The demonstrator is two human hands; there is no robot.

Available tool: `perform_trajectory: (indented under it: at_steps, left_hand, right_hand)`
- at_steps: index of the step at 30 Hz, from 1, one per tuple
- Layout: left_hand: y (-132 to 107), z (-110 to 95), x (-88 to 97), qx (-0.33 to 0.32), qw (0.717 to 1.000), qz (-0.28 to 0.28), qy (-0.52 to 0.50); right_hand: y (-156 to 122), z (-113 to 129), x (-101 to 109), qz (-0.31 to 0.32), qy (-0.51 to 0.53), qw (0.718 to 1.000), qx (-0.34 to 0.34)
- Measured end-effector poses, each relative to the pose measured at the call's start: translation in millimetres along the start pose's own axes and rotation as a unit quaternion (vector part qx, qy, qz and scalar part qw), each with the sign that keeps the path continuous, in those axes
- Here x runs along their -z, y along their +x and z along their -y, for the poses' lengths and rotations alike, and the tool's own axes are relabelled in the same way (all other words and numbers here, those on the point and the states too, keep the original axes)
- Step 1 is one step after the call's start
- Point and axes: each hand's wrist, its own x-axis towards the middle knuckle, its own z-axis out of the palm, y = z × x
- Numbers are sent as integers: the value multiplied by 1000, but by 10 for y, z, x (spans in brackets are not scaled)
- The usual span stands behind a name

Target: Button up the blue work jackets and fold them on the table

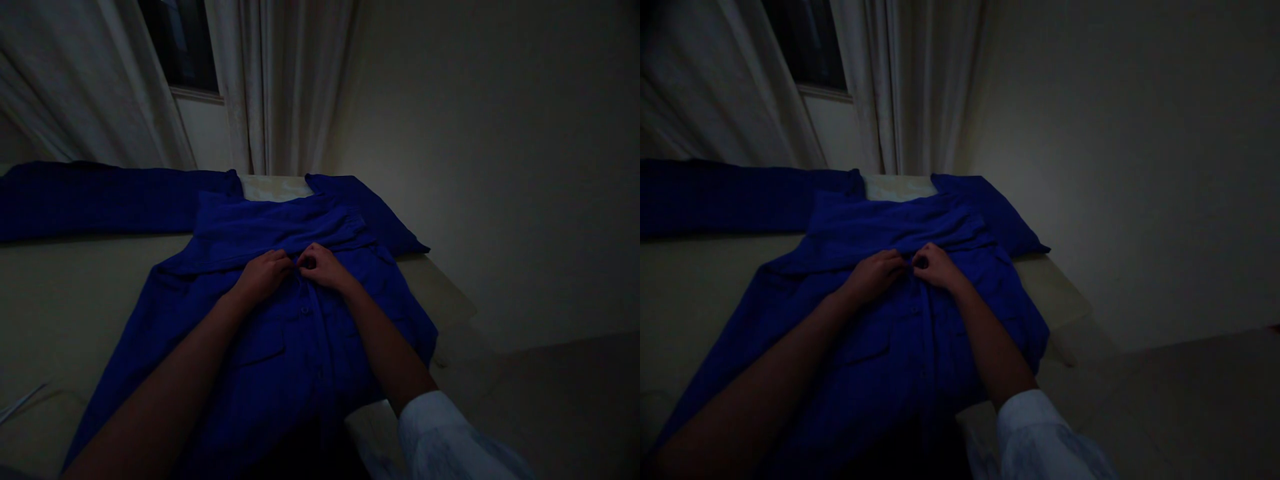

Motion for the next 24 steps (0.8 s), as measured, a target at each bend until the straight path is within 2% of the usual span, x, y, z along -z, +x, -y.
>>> perform_trajectory:
  at_steps: [3,7,10,13,19,24]
  left_hand:
    - [15,-70,27,-23,997,7,75]
    - [30,-96,32,-60,990,5,126]
    - [28,-100,24,-73,988,-3,138]
    - [23,-106,30,-59,990,-5,131]
    - [37,-60,36,-53,994,19,98]
    - [51,-99,45,-56,988,21,143]
  right_hand:
    - [9,-24,-16,-5,-2,1000,-2]
    - [13,-26,-25,12,-3,1000,0]
    - [8,-12,-29,14,-12,1000,6]
    - [6,-5,-33,16,-21,1000,10]
    - [13,-10,-28,16,-23,1000,10]
    - [25,-31,-35,8,-14,1000,-6]
